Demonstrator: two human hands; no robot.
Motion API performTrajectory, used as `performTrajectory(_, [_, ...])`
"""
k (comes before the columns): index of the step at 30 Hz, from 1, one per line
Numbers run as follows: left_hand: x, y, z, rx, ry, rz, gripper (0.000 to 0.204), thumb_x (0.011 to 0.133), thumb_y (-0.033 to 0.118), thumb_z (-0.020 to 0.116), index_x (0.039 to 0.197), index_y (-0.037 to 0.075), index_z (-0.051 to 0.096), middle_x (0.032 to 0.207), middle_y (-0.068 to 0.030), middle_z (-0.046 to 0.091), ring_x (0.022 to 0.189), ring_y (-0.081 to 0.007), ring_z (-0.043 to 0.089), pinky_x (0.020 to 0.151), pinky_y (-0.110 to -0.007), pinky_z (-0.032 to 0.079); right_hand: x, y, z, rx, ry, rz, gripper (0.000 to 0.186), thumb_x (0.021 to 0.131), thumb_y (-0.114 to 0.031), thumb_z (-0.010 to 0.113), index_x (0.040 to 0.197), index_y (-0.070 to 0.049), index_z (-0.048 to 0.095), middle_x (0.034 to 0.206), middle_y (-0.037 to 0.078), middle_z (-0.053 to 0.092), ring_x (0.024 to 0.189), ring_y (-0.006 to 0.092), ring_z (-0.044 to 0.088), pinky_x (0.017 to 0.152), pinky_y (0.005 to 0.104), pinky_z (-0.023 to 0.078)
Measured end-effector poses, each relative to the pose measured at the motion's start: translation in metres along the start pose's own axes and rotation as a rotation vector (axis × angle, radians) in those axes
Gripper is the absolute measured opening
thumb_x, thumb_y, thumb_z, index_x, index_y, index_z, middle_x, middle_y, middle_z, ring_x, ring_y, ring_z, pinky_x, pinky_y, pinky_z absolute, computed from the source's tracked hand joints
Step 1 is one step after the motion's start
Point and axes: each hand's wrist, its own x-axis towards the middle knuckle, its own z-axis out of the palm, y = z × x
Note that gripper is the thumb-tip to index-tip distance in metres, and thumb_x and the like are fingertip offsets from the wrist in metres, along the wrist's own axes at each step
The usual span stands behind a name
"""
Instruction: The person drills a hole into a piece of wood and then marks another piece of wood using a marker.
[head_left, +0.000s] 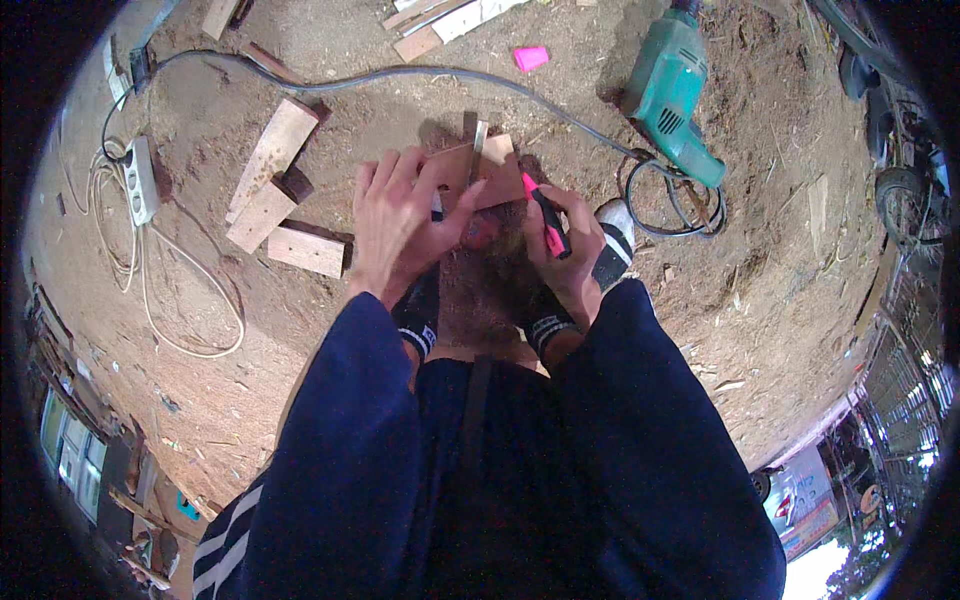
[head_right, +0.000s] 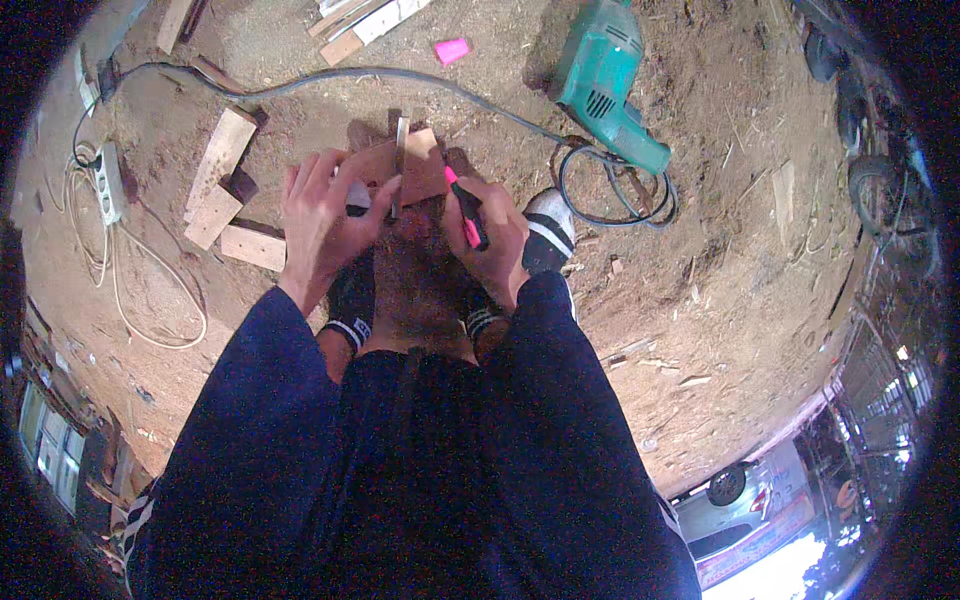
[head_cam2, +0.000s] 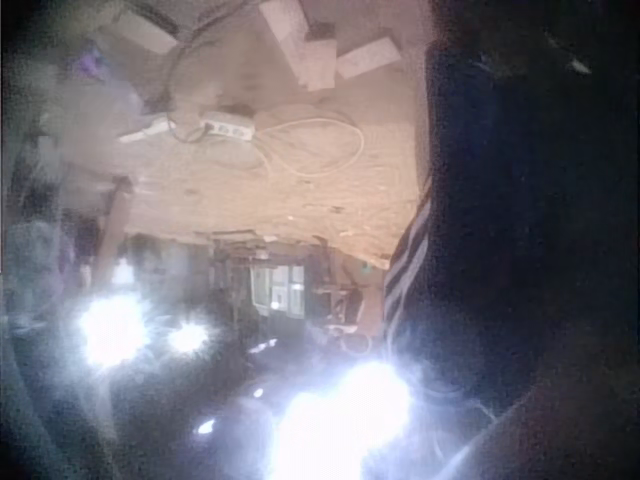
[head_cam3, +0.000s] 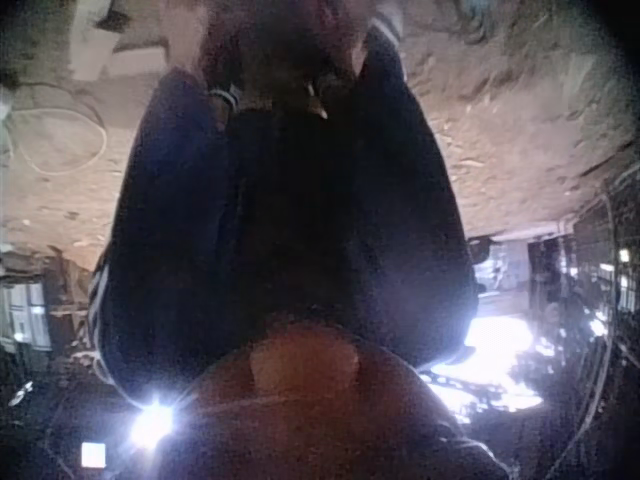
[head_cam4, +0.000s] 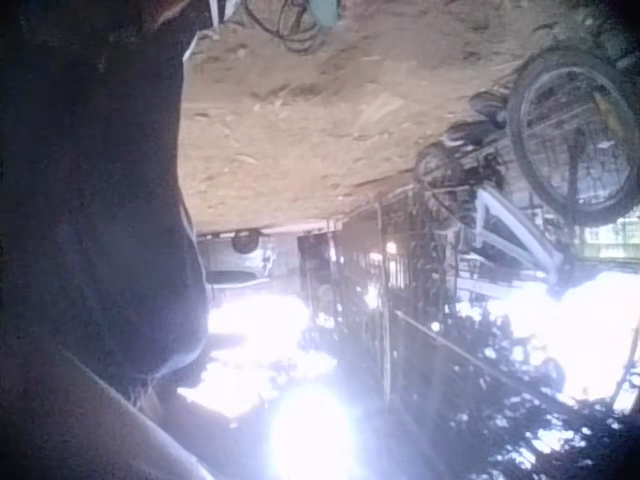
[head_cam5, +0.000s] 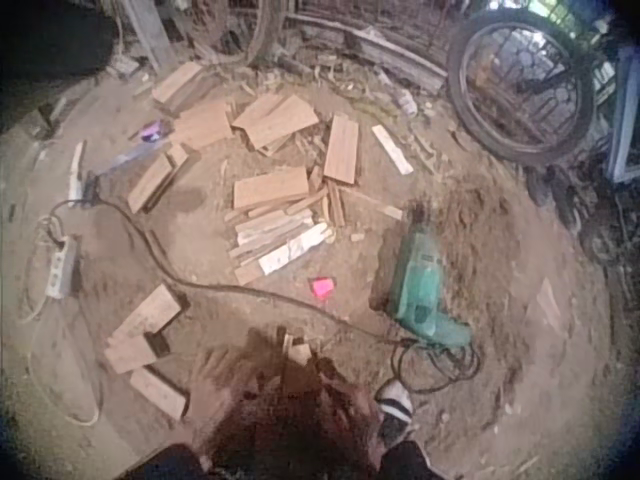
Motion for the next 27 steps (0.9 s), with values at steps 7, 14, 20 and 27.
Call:
performTrajectory(7, [0.025, -0.023, -0.003, -0.072, -0.162, 0.399, 0.078, 0.081, 0.032, 0.081, 0.151, 0.018, 0.052, 0.16, -0.0079, 0.044, 0.147, -0.0326, 0.042, 0.117, -0.049, 0.037, -0.007, 0.006, -0.002, 0.009, -0.009, 0.048, 0.026, 0.088, -0.005, 0.077, 0.112, -0.001, 0.067, 0.095, 0.016, 0.072, 0.079, 0.0301, 0.073, 0.07, 0.0352, 0.058])
performTrajectory(14, [-0.003, -0.01, 0.029, -0.151, -0.07, 0.161, 0.089, 0.072, 0.032, 0.087, 0.151, 0.014, 0.05, 0.16, -0.0075, 0.044, 0.144, -0.0323, 0.044, 0.115, -0.048, 0.039, -0.009, 0.002, 0.007, 0.028, -0.213, -0.014, 0.04, 0.089, -0.014, 0.077, 0.126, -0.005, 0.065, 0.099, 0.019, 0.07, 0.084, 0.0372, 0.073, 0.07, 0.0421, 0.059])
performTrajectory(20, [-0.008, -0.01, 0.034, -0.252, 0.016, 0.13, 0.087, 0.068, 0.025, 0.088, 0.147, 0.013, 0.055, 0.159, -0.0086, 0.046, 0.14, -0.0331, 0.048, 0.112, -0.047, 0.043, -0.008, 0.003, 0.012, 0.072, -0.296, 0.005, 0.038, 0.089, -0.014, 0.076, 0.124, -0.004, 0.065, 0.1, 0.019, 0.07, 0.084, 0.0374, 0.073, 0.07, 0.0421, 0.06])
performTrajectory(27, [-0.009, -0.012, 0.036, -0.256, 0.029, 0.135, 0.092, 0.064, 0.022, 0.09, 0.149, 0.015, 0.055, 0.158, -0.0063, 0.047, 0.137, -0.0332, 0.05, 0.111, -0.046, 0.044, -0.006, 0.003, 0.014, 0.066, -0.264, -0.007, 0.037, 0.089, -0.014, 0.077, 0.123, -0.005, 0.065, 0.097, 0.018, 0.068, 0.082, 0.0379, 0.072, 0.069, 0.0431, 0.059])
